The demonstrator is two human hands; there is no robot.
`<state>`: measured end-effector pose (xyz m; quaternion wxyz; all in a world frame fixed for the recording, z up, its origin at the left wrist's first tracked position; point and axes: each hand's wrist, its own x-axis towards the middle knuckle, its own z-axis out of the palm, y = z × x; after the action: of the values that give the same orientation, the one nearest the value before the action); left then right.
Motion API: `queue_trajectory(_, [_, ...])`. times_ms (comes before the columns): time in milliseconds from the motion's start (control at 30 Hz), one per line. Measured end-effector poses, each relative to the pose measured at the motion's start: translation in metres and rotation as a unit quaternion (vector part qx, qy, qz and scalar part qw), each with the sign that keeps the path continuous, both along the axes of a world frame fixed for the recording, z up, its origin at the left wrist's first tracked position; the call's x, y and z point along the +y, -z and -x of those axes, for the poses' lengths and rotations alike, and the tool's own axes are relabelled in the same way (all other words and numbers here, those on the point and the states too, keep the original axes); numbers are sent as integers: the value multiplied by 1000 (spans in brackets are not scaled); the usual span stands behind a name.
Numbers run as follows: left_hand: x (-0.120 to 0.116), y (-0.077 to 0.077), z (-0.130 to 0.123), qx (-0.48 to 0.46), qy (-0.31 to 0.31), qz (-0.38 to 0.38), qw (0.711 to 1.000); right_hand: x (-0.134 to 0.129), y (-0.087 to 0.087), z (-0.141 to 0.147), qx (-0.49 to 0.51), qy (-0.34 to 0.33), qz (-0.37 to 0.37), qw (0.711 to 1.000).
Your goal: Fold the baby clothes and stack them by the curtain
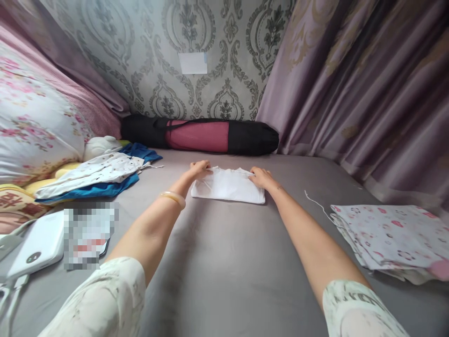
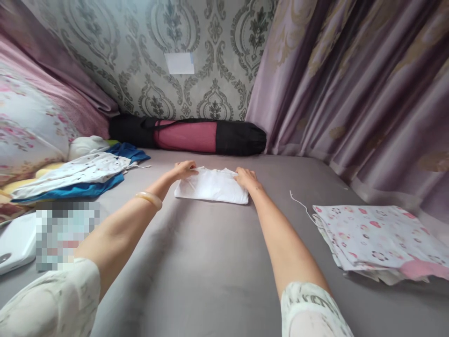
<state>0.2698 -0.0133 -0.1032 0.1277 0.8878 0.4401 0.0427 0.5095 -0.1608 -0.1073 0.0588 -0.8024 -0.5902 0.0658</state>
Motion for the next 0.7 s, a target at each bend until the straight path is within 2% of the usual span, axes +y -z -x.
queue_trajectory(200, [-8,-47,21,-105,39,-53,992,-28,-46,-5,11,-21,-107,994])
queue_trajectory(333, [-28,-60,39,-181,69,-75,978,-51,-66,-1,25,-46,-169,984])
queue_trajectory(467, [-58,-52,60,-167,107,-104,975,-81,-57,10,6,-90,-203,975])
queue_trajectory(700, [-113,-12,100,-107,181,-141,967,-145,-13,36,-39,-173,-191,965])
